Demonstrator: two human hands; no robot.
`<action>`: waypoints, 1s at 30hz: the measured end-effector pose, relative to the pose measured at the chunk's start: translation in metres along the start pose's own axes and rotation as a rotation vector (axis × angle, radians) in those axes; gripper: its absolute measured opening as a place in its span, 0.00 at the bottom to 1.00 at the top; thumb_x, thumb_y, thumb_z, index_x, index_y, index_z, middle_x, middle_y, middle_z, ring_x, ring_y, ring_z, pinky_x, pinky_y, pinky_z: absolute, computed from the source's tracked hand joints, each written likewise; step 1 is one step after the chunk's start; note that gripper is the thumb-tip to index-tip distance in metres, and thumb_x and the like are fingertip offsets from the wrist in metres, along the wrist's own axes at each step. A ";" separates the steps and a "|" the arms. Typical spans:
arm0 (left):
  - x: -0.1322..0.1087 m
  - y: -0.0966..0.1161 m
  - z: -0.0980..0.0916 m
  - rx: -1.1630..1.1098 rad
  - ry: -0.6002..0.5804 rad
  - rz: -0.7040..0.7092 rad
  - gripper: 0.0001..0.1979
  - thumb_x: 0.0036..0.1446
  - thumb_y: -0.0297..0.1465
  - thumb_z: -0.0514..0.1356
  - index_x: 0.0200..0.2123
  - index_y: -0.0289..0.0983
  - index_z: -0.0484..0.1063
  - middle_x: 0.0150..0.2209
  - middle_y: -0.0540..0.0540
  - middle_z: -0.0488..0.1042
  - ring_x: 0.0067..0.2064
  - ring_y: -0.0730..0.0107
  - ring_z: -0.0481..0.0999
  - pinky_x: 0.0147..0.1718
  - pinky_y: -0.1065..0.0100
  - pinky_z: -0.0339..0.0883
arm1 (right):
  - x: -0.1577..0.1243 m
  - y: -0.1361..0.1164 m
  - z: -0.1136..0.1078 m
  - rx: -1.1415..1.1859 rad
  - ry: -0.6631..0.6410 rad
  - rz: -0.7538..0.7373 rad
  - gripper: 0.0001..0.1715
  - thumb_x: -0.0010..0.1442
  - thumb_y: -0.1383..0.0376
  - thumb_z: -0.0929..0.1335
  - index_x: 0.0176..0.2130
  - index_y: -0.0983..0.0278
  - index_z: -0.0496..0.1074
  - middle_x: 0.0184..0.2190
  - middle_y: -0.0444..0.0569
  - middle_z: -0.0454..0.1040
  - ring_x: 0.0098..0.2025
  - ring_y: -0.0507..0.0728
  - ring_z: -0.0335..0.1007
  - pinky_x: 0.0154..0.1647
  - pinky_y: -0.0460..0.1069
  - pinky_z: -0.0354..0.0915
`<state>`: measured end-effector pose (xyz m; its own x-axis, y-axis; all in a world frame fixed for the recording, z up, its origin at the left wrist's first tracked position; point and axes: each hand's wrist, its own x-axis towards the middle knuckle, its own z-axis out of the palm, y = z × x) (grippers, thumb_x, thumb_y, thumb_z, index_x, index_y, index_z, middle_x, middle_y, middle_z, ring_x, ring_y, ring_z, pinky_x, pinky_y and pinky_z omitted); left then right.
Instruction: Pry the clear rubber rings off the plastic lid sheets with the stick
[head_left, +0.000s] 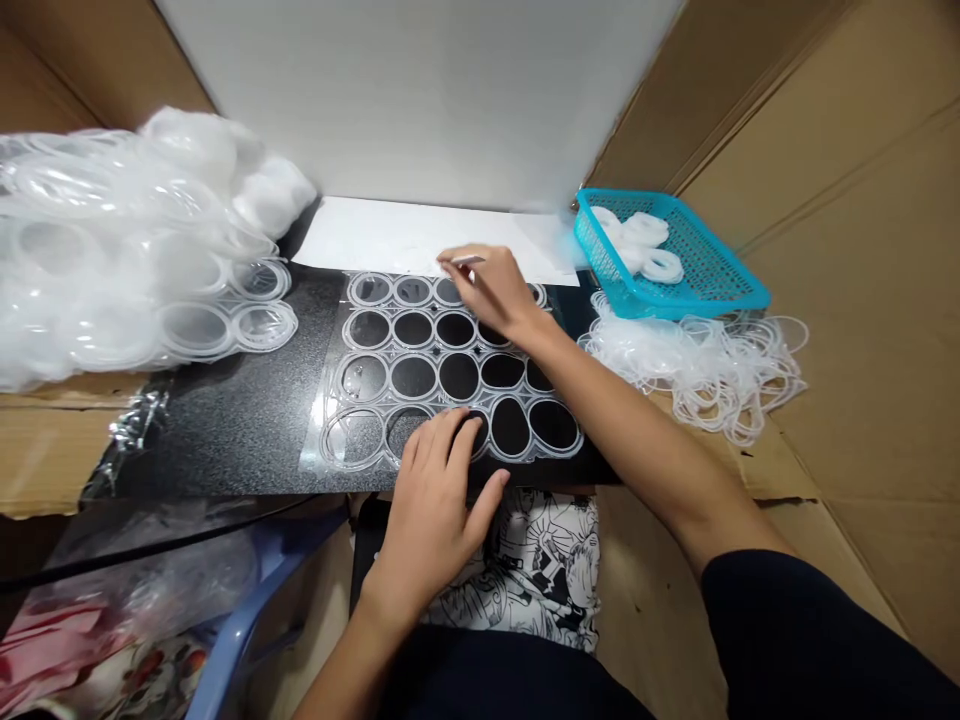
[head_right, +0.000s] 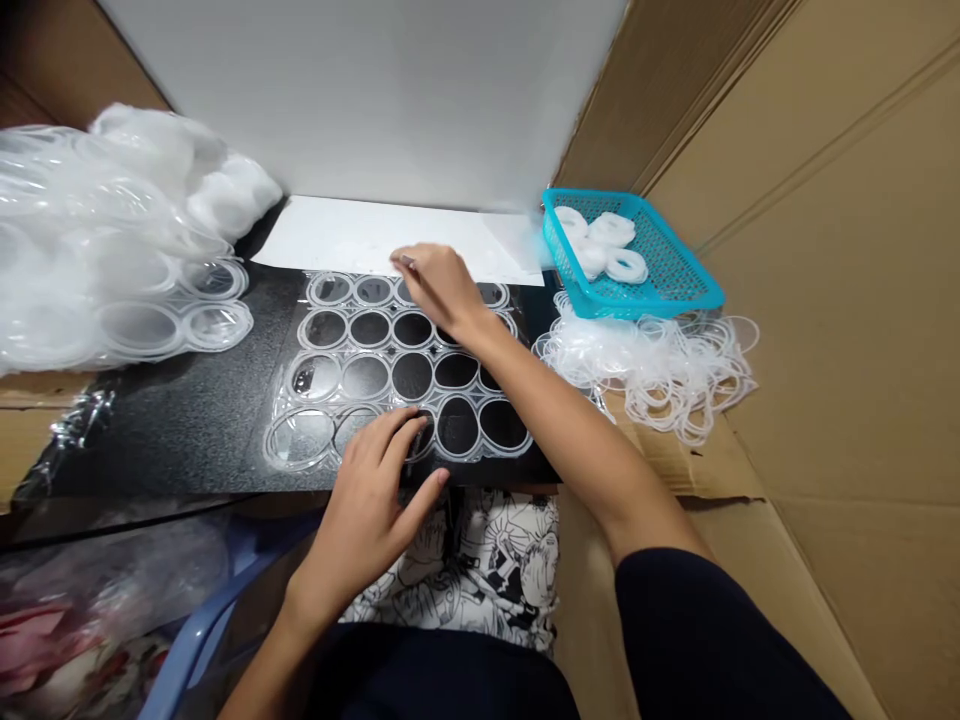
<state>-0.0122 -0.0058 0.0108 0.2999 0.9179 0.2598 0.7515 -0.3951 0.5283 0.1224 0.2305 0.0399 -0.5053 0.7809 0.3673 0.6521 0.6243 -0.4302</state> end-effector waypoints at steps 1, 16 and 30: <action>-0.002 -0.002 -0.004 -0.046 0.018 0.006 0.22 0.71 0.36 0.57 0.64 0.36 0.64 0.66 0.36 0.68 0.67 0.53 0.66 0.66 0.52 0.62 | -0.010 -0.011 0.004 0.112 -0.023 0.012 0.18 0.74 0.64 0.62 0.45 0.64 0.81 0.47 0.54 0.82 0.50 0.61 0.77 0.55 0.57 0.69; -0.015 -0.026 -0.012 0.234 0.060 -0.068 0.24 0.71 0.38 0.57 0.63 0.31 0.66 0.65 0.30 0.68 0.66 0.44 0.66 0.64 0.46 0.60 | -0.079 -0.060 0.020 0.499 -0.289 0.092 0.07 0.67 0.63 0.71 0.41 0.58 0.82 0.43 0.45 0.84 0.46 0.57 0.80 0.54 0.56 0.72; -0.007 -0.030 -0.011 0.296 0.004 -0.110 0.28 0.70 0.45 0.56 0.63 0.30 0.67 0.65 0.28 0.68 0.65 0.40 0.66 0.61 0.44 0.60 | -0.071 -0.059 0.033 -0.105 -0.230 -0.279 0.18 0.74 0.69 0.60 0.50 0.64 0.78 0.49 0.57 0.81 0.49 0.63 0.75 0.50 0.59 0.67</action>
<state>-0.0434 -0.0009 0.0017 0.2055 0.9540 0.2181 0.9178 -0.2652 0.2954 0.1010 0.1392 0.0126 -0.7778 0.5727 0.2589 0.5194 0.8177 -0.2483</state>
